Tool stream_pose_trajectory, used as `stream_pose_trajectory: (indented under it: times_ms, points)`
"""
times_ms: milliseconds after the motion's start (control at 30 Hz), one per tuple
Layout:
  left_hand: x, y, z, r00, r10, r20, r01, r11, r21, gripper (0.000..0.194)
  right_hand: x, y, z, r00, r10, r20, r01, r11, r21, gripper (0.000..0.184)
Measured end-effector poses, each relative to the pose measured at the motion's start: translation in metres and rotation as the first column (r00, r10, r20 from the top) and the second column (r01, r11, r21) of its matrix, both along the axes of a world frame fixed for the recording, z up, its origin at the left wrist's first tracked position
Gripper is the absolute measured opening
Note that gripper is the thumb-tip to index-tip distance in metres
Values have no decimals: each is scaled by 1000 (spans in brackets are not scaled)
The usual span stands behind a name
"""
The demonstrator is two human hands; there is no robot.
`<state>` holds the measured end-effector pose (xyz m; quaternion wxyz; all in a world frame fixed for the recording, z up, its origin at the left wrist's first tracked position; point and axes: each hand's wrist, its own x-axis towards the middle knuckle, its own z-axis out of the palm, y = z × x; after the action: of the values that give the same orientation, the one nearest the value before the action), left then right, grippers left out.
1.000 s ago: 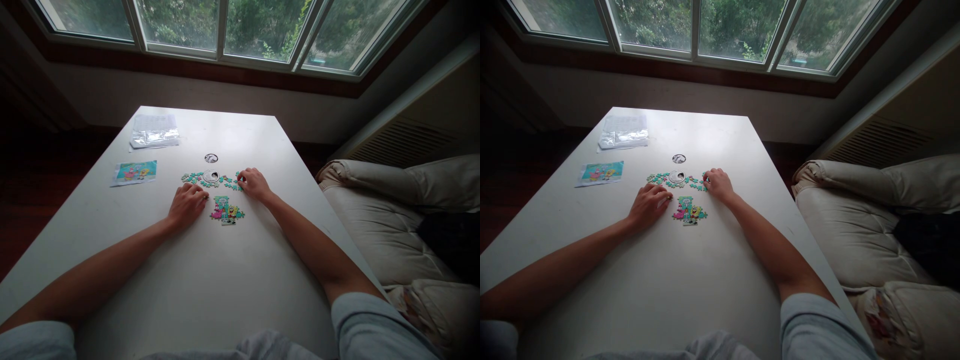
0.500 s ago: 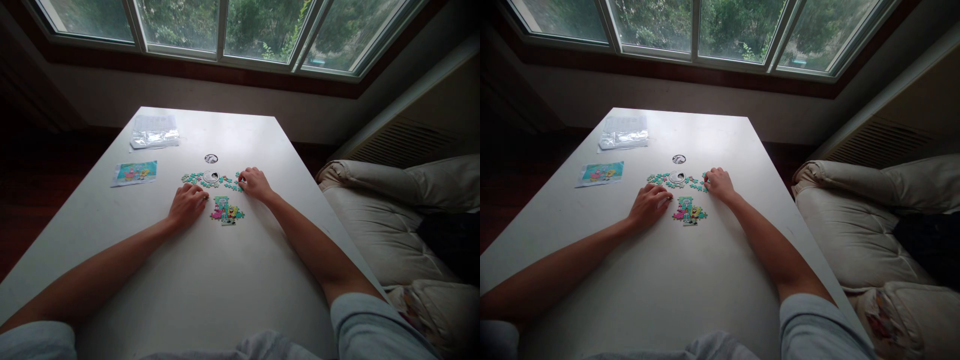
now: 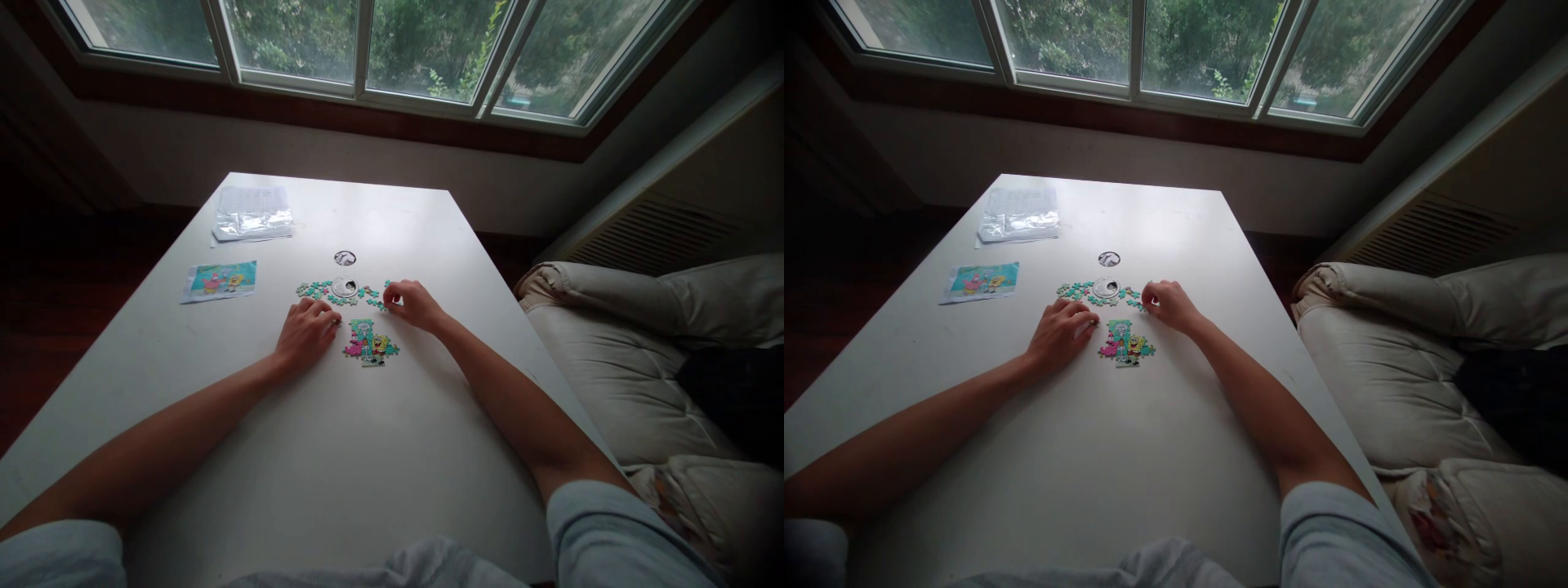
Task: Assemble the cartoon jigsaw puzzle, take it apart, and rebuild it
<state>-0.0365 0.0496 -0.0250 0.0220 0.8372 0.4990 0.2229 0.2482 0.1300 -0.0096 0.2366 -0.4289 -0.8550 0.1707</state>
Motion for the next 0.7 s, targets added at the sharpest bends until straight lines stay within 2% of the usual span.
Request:
stream_pose_trajectory:
  times_ms: [133, 300, 400, 533, 700]
  points:
    - [0, 0, 0, 1000, 3, -7, -3, 1000, 1, 22, -14, -24, 6, 983, 123, -139, -138, 985, -106, 4]
    - [0, -1, 0, 1000, 6, 0, -6, 1000, -1, 22, -35, -62, 8, 949, 228, -217, -282, 923, -261, 5]
    - [0, -1, -1, 1000, 6, -1, -5, 1000, 6, 21, -42, -77, 8, 945, 261, -199, -307, 916, -259, 5]
    - [-1, 0, -2, 1000, 3, 5, -3, 1000, 8, 21, -43, -81, 6, 941, 302, -150, -324, 935, -145, 5]
    - [-1, -2, -1, 999, -24, 31, 24, 999, 22, 21, -36, -72, 1, 962, 170, -212, -201, 970, -134, 7]
